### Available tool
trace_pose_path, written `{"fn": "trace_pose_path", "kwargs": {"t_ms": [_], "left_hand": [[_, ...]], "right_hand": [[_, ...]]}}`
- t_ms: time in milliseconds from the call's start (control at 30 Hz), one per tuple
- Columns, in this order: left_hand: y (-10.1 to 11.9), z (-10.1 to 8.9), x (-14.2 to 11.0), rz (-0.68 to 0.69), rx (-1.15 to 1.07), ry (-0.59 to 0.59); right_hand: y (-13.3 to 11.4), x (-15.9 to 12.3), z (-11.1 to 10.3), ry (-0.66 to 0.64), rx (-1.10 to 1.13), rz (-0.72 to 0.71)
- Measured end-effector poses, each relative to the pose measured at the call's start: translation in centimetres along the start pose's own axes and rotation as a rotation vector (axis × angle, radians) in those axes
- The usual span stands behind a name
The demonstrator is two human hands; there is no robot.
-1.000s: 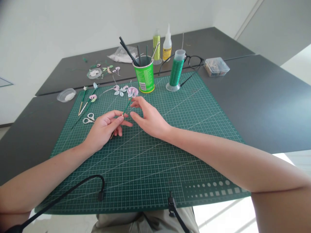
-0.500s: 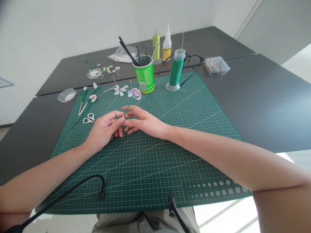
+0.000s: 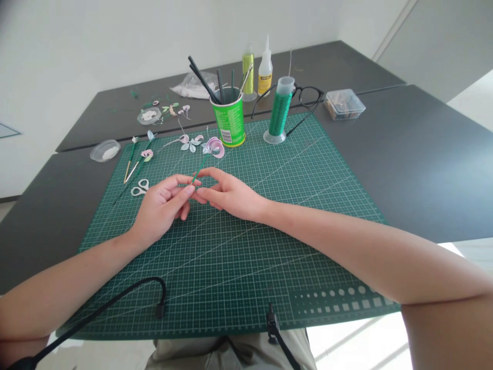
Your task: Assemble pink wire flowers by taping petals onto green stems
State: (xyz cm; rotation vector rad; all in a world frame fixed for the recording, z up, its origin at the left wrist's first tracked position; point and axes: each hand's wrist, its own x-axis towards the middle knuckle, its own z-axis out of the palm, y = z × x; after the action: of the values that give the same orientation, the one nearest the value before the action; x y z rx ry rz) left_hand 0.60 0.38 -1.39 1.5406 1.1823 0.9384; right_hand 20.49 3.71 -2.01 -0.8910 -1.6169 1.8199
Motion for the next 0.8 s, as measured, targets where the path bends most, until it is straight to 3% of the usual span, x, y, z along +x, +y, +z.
{"fn": "trace_pose_path", "kwargs": {"t_ms": [367, 800], "left_hand": [[0.00, -0.08, 0.00, -0.016, -0.112, 0.025], [-0.50, -0.24, 0.43, -0.094, -0.219, 0.063]], "right_hand": [[0.20, 0.18, -0.14, 0.059, -0.060, -0.013], [0.69, 0.12, 0.04, 0.064, -0.160, -0.139]]}}
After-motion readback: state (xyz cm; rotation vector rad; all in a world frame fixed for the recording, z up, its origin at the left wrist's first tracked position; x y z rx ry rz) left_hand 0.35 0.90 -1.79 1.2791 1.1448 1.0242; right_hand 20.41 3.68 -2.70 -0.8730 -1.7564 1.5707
